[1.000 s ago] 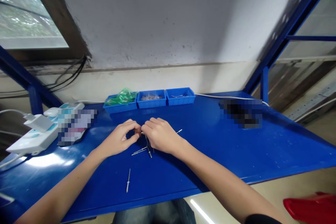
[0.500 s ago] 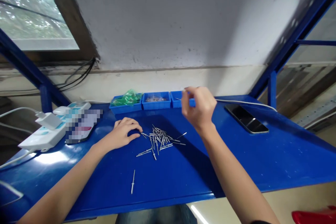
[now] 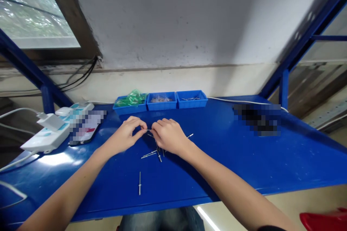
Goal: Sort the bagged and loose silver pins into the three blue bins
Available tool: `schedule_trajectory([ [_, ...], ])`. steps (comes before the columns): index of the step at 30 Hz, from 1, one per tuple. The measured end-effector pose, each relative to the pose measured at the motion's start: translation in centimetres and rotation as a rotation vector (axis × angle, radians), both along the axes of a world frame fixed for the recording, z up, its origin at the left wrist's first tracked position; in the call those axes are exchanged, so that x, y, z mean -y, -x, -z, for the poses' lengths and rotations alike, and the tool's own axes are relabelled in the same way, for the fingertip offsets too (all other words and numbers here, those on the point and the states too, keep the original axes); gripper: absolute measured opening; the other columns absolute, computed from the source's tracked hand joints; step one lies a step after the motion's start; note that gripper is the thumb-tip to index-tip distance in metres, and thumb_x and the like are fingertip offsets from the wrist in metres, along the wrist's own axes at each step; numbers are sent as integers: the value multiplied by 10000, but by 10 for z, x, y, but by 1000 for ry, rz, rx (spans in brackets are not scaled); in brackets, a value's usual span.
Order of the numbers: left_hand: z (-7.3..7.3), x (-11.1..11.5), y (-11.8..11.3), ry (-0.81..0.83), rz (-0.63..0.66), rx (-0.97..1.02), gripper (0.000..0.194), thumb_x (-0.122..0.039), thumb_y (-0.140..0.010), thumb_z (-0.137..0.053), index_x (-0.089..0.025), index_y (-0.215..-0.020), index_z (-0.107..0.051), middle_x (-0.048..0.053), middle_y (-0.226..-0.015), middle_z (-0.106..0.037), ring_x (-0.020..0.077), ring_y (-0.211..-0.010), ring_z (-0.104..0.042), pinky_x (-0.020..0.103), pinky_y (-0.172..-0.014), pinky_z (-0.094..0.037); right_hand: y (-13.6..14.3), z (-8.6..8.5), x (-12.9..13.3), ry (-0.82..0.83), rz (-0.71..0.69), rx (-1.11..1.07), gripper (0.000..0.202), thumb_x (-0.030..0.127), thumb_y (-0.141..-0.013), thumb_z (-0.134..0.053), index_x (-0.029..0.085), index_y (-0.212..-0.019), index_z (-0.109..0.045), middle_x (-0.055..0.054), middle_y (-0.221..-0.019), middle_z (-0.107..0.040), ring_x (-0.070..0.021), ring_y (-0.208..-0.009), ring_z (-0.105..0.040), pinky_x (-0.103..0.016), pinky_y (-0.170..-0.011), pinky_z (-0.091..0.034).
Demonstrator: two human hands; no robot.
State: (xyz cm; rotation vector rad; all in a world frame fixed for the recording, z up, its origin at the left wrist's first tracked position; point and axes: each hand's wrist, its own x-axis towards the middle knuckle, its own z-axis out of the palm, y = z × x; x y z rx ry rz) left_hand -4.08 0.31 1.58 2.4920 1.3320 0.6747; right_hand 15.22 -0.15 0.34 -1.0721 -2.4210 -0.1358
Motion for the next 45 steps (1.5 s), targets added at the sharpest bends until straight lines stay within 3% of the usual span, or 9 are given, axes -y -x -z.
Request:
schedule_trajectory([
  [7,9,-6,4,-13,-45,78,283,-91,-830,-430,-238,-985,-615,28,-944,-651,211,-1008,-507,399,-889,-385,-22,-14,-3,-250,78,-159,162,205,-881,-440,166,-794,-571,-38,-716,-606,-139,-678,-520,-279,-626,-345],
  [13,23,-10,7,7,8,-154,165,-316,-829,-587,-286,-985,-635,27,-1079,-600,265,-1102,-425,467,-927,-306,-81,-42,-27,-725,374,-580,78,211,-849,-483,197,-846,-560,-25,-706,-564,-149,-650,-502,-304,-645,-391],
  [17,28,-12,4,64,24,-200,86,-261,-858,-550,-235,-812,-618,18,-1024,-596,254,-1096,-424,448,-909,-292,-96,-24,-50,-274,660,-266,207,334,-854,-489,168,-884,-610,-76,-778,-611,-200,-735,-550,-317,-643,-385],
  [21,22,-10,3,23,-11,-137,100,-255,-888,-507,-220,-837,-587,15,-954,-611,231,-1038,-459,428,-905,-304,-64,0,-37,144,303,-129,263,373,-889,-450,185,-822,-621,-55,-807,-639,-166,-759,-563,-282,-667,-383],
  [26,8,-4,0,-33,27,-17,114,-256,-902,-482,-209,-853,-573,20,-881,-608,206,-956,-479,364,-853,-375,-12,4,-6,130,-59,-130,201,290,-884,-452,179,-779,-583,-16,-722,-588,-135,-706,-496,-270,-674,-350],
  [33,-5,24,-8,-15,45,76,288,-288,-894,-512,-236,-1177,-512,48,-1032,-581,215,-1060,-460,390,-945,-381,-21,-6,-5,7,-158,-353,137,199,-844,-437,179,-723,-499,-10,-682,-527,-127,-656,-469,-263,-627,-375],
  [37,-2,67,7,214,118,1,478,-308,-878,-544,-353,-1328,-389,38,-1201,-524,231,-1140,-434,420,-979,-378,-47,-34,1,-270,-31,-567,114,171,-823,-459,204,-715,-475,-7,-675,-526,-132,-649,-498,-277,-626,-412],
  [42,11,103,23,345,216,-171,168,-315,-915,-475,-331,-967,-634,9,-1223,-513,252,-1235,-347,402,-979,-365,-90,-61,-9,-729,345,-706,121,197,-830,-469,236,-716,-476,-9,-665,-548,-148,-621,-511,-307,-629,-417],
  [45,12,102,16,316,226,-185,185,-300,-932,-444,-278,-877,-619,22,-1097,-565,225,-1149,-416,374,-945,-372,-106,-53,-36,-588,623,-542,124,301,-840,-478,212,-776,-536,-52,-722,-593,-192,-709,-547,-337,-661,-413],
])
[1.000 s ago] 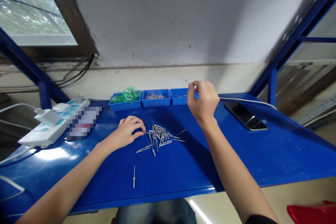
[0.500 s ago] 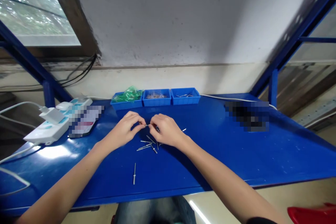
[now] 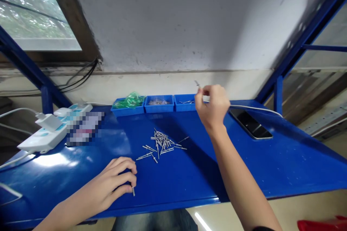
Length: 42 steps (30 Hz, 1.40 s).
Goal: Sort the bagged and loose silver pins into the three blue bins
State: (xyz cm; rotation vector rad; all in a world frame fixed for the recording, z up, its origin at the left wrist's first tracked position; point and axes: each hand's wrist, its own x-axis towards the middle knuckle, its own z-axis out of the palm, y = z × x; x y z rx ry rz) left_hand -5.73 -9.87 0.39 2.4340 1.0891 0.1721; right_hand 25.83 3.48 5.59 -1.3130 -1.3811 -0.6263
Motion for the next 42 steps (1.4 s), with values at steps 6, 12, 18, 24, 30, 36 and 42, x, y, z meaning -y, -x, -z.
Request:
schedule_trajectory([
  [6,-10,-52,-22,-167,-189,219,122,-257,-908,-463,-221,-868,-573,22,-893,-616,185,-890,-538,336,-809,-429,36,39,6,651,-340,253,264,382,-887,-453,185,-952,-615,-62,-842,-670,-202,-809,-594,-309,-689,-398],
  [12,-11,-97,-39,-186,-282,369,112,-247,-853,-503,-213,-876,-607,17,-890,-649,181,-868,-579,323,-806,-462,89,52,47,578,-584,557,218,284,-897,-418,196,-790,-587,-36,-725,-634,-185,-688,-551,-319,-617,-325],
  [18,-1,-84,-42,-154,-230,315,142,-206,-823,-491,-222,-873,-623,9,-870,-657,179,-863,-589,306,-793,-480,89,53,49,600,-665,651,187,277,-835,-463,195,-723,-587,-27,-717,-630,-176,-654,-525,-325,-583,-288],
  [24,4,-83,-36,-100,-235,349,261,-112,-781,-450,-230,-888,-657,6,-898,-667,173,-884,-597,293,-811,-479,97,58,50,566,-686,691,247,236,-868,-422,168,-685,-573,-43,-681,-610,-156,-614,-489,-321,-564,-254],
  [30,1,-92,-17,-136,-343,344,440,-42,-783,-373,-253,-1088,-610,7,-908,-661,163,-819,-595,297,-725,-472,72,36,43,373,-685,471,152,198,-845,-449,182,-726,-542,-16,-659,-579,-128,-608,-492,-278,-583,-332],
  [36,4,-91,-10,-219,-115,21,67,-291,-832,-577,-254,-875,-613,3,-946,-618,228,-935,-514,412,-857,-350,18,8,1,53,-103,152,133,281,-841,-483,185,-781,-552,-43,-670,-581,-170,-661,-528,-312,-633,-379],
  [42,4,-88,-14,-249,-74,7,131,-231,-906,-476,-206,-804,-555,-1,-857,-600,187,-847,-502,361,-814,-324,46,44,2,719,-374,326,279,386,-887,-459,164,-953,-613,-83,-834,-657,-199,-799,-573,-316,-700,-392],
])
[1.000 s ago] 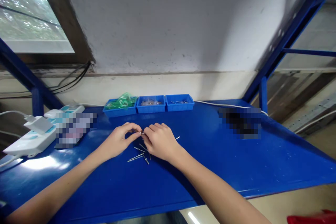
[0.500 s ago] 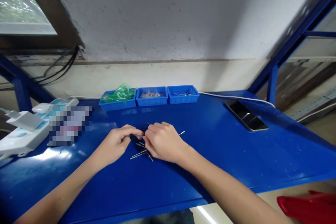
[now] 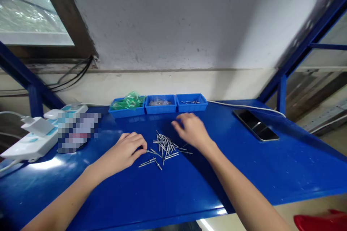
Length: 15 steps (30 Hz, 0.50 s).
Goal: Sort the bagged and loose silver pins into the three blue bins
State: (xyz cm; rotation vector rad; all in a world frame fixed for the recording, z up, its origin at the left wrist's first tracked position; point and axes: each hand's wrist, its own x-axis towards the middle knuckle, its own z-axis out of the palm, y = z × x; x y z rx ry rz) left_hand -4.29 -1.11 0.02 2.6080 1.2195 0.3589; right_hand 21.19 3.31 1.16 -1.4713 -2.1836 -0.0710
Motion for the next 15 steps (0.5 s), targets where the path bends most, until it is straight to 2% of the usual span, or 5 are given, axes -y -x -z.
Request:
schedule_trajectory([
  [2,-3,0,0,-16,-45,28,118,-227,-913,-462,-208,-829,-543,-7,-861,-604,185,-853,-505,348,-788,-329,23,7,17,81,-264,35,257,387,-899,-450,190,-893,-614,-51,-839,-653,-177,-809,-558,-301,-720,-377],
  [4,-6,0,0,-27,-106,61,107,-228,-915,-452,-213,-851,-537,-8,-873,-607,188,-854,-507,340,-760,-337,42,9,31,96,-380,72,228,345,-903,-444,192,-820,-592,-26,-791,-638,-157,-764,-533,-288,-693,-351],
  [8,-6,0,-2,-13,-120,120,100,-230,-907,-449,-214,-859,-535,1,-883,-611,194,-862,-506,340,-761,-361,55,9,41,70,-383,135,193,232,-893,-417,177,-762,-548,-14,-712,-606,-131,-660,-488,-282,-629,-298],
  [12,-5,3,-7,-4,-101,144,67,-250,-878,-485,-217,-896,-541,8,-878,-612,199,-863,-513,348,-771,-379,54,13,41,-2,-331,198,207,237,-892,-409,174,-739,-533,-16,-681,-592,-128,-616,-477,-299,-615,-277],
  [15,-3,4,-11,-3,-127,157,74,-212,-863,-467,-211,-835,-536,0,-809,-604,189,-810,-515,338,-740,-391,57,16,42,-50,-346,232,214,238,-894,-404,173,-736,-533,-19,-689,-604,-136,-632,-494,-309,-611,-271],
])
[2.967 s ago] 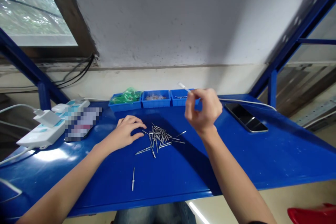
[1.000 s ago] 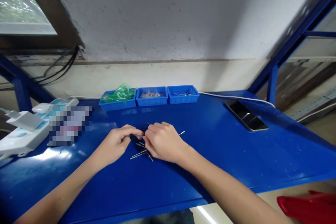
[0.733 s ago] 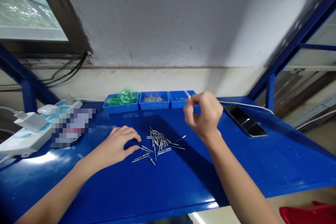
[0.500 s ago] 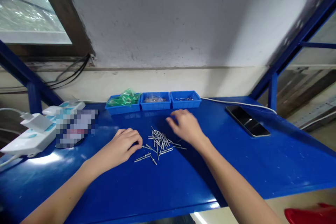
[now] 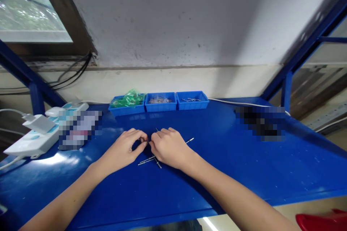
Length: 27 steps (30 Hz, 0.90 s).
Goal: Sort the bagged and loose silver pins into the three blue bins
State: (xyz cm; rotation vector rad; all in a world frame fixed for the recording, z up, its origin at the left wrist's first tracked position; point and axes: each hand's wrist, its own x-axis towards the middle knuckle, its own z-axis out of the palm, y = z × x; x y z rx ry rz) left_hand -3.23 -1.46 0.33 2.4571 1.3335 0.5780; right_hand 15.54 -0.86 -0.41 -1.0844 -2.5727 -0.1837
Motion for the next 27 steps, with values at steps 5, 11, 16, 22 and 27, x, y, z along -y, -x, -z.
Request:
schedule_trajectory([
  [5,7,-7,4,20,-3,66,251,-40,-789,-374,-203,-835,-559,12,-789,-598,175,-816,-529,316,-738,-420,-4,-5,-4,-102,10,-49,203,218,-881,-415,174,-725,-537,-17,-649,-591,-136,-608,-499,-303,-592,-295],
  [11,-6,0,13,101,97,-77,127,-204,-848,-485,-234,-936,-572,8,-919,-601,187,-877,-535,343,-794,-397,-58,-37,-14,-556,192,-619,68,204,-860,-495,193,-905,-544,-19,-744,-600,-129,-645,-537,-282,-617,-397],
  [16,-14,13,8,178,212,-211,175,-394,-793,-637,-232,-804,-571,-15,-855,-577,203,-879,-511,373,-843,-345,-100,-50,-39,-773,555,-794,200,325,-889,-439,193,-995,-547,-34,-753,-570,-163,-680,-542,-325,-670,-412],
  [22,-8,8,9,151,235,-234,91,-273,-855,-574,-222,-781,-588,-15,-825,-599,193,-862,-520,367,-831,-334,-80,-28,-46,3,549,-211,231,359,-867,-491,172,-906,-621,-73,-808,-661,-200,-748,-584,-309,-659,-392],
  [27,-12,5,8,73,148,-101,139,-239,-914,-445,-217,-840,-561,-3,-845,-602,178,-824,-520,325,-757,-380,-28,-20,-8,183,-10,-183,242,380,-909,-450,189,-901,-597,-38,-831,-649,-167,-799,-545,-296,-725,-372],
])
